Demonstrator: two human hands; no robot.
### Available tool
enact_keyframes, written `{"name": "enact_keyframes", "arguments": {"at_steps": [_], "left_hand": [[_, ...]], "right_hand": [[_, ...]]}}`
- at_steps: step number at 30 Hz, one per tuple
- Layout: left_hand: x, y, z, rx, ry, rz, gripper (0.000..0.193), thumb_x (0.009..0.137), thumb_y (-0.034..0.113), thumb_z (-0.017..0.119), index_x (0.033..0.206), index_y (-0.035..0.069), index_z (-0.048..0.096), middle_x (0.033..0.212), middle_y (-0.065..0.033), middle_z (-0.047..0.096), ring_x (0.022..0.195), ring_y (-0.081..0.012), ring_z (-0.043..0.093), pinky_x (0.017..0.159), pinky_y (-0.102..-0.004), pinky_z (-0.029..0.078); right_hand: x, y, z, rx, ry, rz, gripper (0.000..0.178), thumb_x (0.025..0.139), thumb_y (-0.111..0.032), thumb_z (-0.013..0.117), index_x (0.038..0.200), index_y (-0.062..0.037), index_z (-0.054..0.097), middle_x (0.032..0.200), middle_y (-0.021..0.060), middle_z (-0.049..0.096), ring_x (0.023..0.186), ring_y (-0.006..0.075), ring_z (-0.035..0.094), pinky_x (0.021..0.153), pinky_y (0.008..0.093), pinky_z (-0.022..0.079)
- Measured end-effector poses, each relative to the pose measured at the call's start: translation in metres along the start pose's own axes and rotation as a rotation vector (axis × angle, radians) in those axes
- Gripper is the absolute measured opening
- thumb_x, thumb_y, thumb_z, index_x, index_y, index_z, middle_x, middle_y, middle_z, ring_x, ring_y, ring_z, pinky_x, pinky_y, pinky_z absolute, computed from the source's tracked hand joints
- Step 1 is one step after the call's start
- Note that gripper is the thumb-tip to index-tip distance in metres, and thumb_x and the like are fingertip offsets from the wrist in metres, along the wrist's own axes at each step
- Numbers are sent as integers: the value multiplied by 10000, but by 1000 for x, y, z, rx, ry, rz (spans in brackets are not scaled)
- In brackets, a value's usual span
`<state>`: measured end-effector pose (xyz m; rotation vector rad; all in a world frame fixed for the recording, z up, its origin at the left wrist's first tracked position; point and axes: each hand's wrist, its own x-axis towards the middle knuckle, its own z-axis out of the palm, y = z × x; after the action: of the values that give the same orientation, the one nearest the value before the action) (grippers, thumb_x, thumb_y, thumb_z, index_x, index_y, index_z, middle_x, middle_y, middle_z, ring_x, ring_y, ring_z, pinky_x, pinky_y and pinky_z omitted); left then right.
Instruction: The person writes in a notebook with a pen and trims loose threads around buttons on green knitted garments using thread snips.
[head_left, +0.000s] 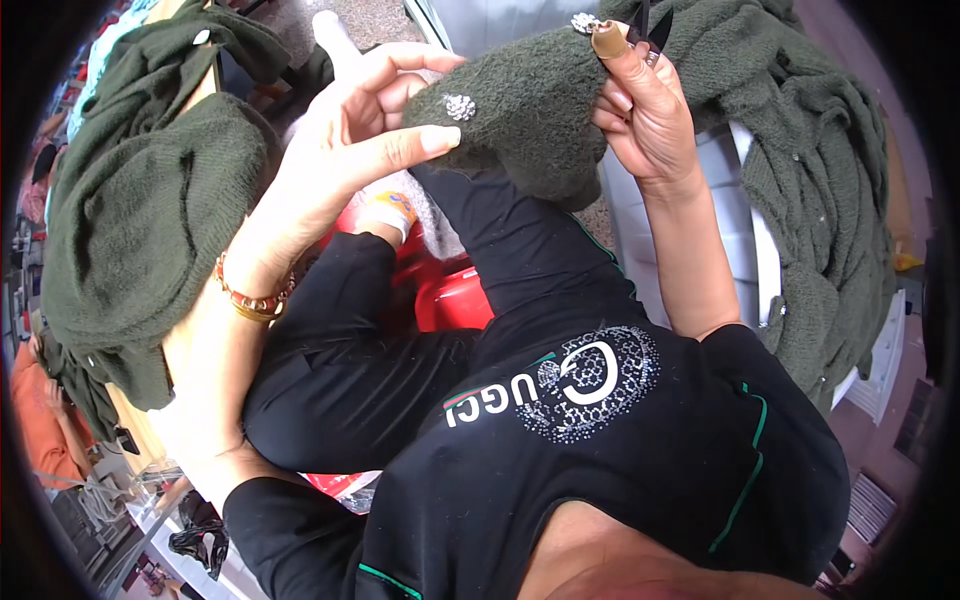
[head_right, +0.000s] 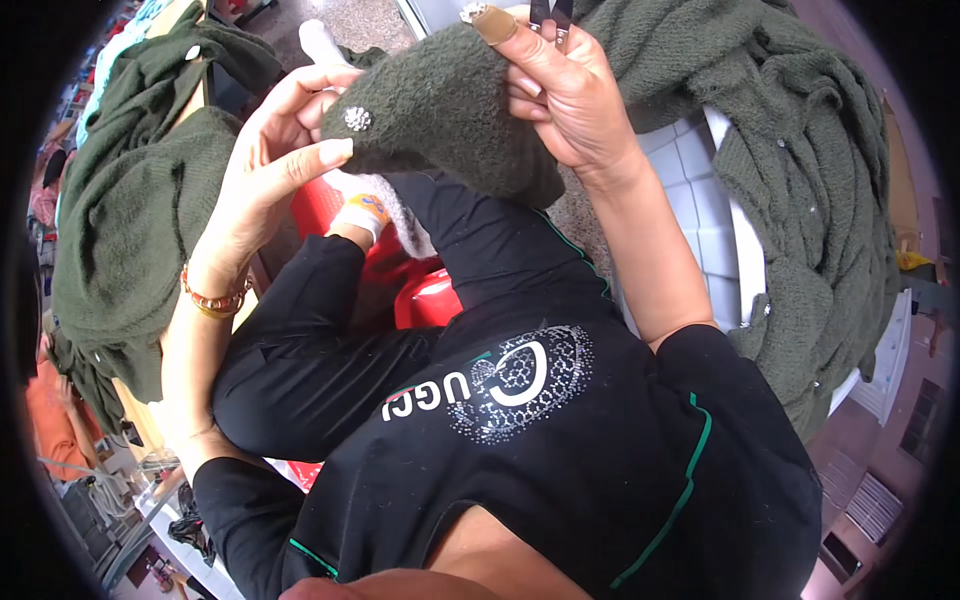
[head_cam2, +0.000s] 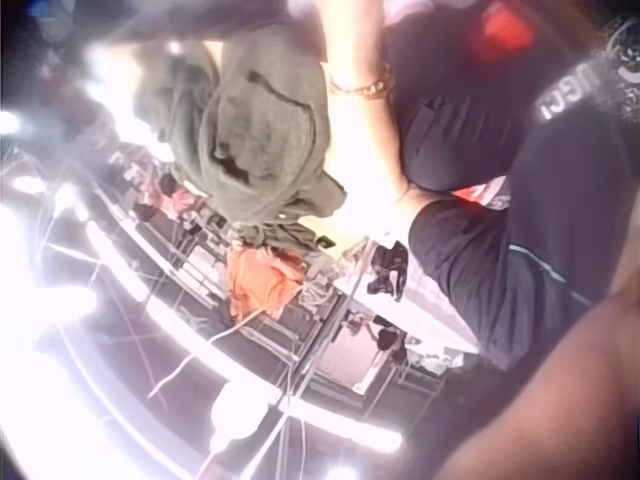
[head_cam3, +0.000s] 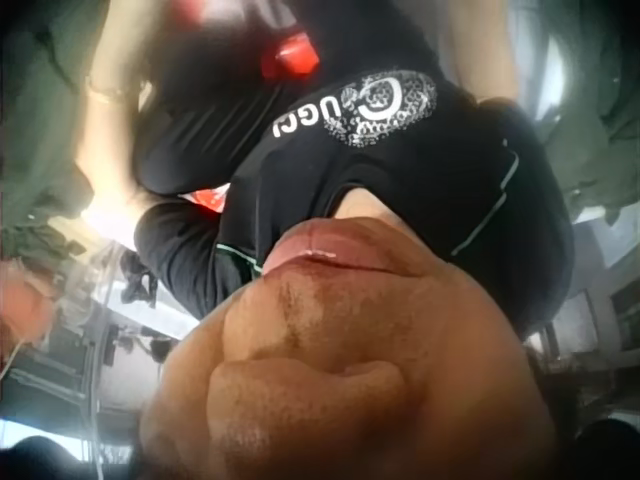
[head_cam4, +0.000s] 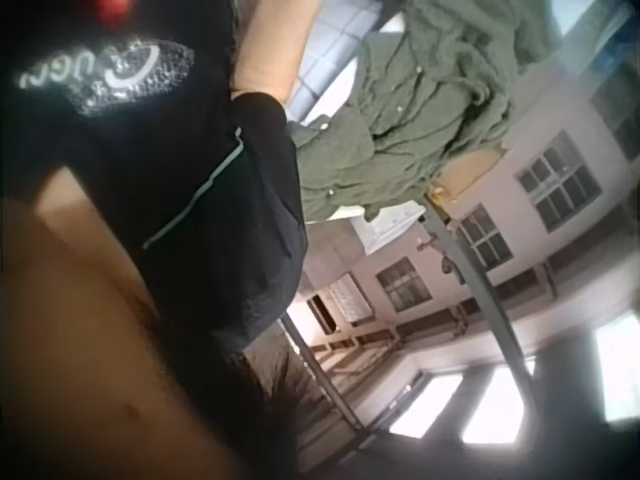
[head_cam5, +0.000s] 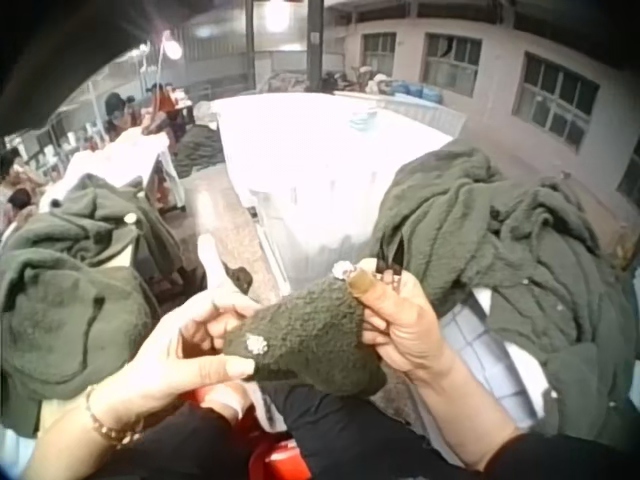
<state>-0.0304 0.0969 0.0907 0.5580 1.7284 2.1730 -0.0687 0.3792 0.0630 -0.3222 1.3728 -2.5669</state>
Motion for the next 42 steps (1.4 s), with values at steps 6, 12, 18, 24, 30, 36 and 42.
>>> {"name": "enact_keyframes", "arguments": {"at_steps": [6, 12, 18, 24, 30, 36, 42], "left_hand": [[3, 6, 4, 104, 96, 90, 326, 950, -7, 633, 1261, 24, 541, 1052, -23, 650, 1020, -89, 607, 956, -249, 470], [2, 2, 3, 185, 64, 112, 227, 964, 43, 651, 1177, 43, 574, 1080, -6, 612, 1056, -81, 567, 961, -240, 444], [3, -4, 7, 231, -1, -72, 168, 949, 105, 697, 1094, 35, 649, 1047, 21, 647, 1034, -67, 585, 949, -217, 442], [7, -18, 5, 11, 35, -163, 198, 959, 174, 689, 1105, 40, 695, 1042, 11, 694, 1026, -67, 599, 965, -235, 434], [6, -16, 2, -72, -6, -104, 165, 974, 157, 660, 1079, 37, 699, 1029, 7, 693, 1008, -85, 610, 963, -243, 435], [12, -16, 9, -210, 75, 10, 105, 990, 146, 641, 1033, 54, 668, 976, 23, 658, 958, -57, 593, 910, -213, 438], [13, -20, 10, -155, 180, 63, 139, 1005, 169, 627, 1088, 60, 648, 1003, 29, 641, 931, -45, 582, 876, -214, 447]], "right_hand": [[-2, 15, -15, -56, 19, -73, 52, 1008, -174, 620, 1034, -129, 621, 661, -98, 425, 510, -17, 345, 445, 159, 253], [-6, 13, -7, -171, 44, -93, 131, 995, -193, 645, 1081, -100, 613, 648, -107, 390, 513, -19, 322, 451, 165, 249], [-9, 0, 29, -289, 44, -112, 119, 963, -199, 692, 971, -96, 635, 634, -102, 436, 494, -6, 343, 446, 187, 249], [-13, -3, 37, -368, 86, -159, 158, 923, -168, 740, 813, -85, 663, 632, -75, 528, 498, 16, 410, 454, 201, 280], [-12, -1, 31, -370, 92, -124, 134, 922, -162, 739, 859, -64, 673, 643, -71, 531, 513, 19, 414, 469, 197, 293], [-2, 13, 1, -513, 15, -89, 164, 974, -201, 676, 1067, -66, 675, 676, -117, 441, 519, -21, 325, 464, 191, 245], [4, 30, 11, -631, -105, -162, 287, 968, -192, 677, 1181, -4, 644, 821, -67, 544, 688, 5, 437, 628, 185, 361]]}}
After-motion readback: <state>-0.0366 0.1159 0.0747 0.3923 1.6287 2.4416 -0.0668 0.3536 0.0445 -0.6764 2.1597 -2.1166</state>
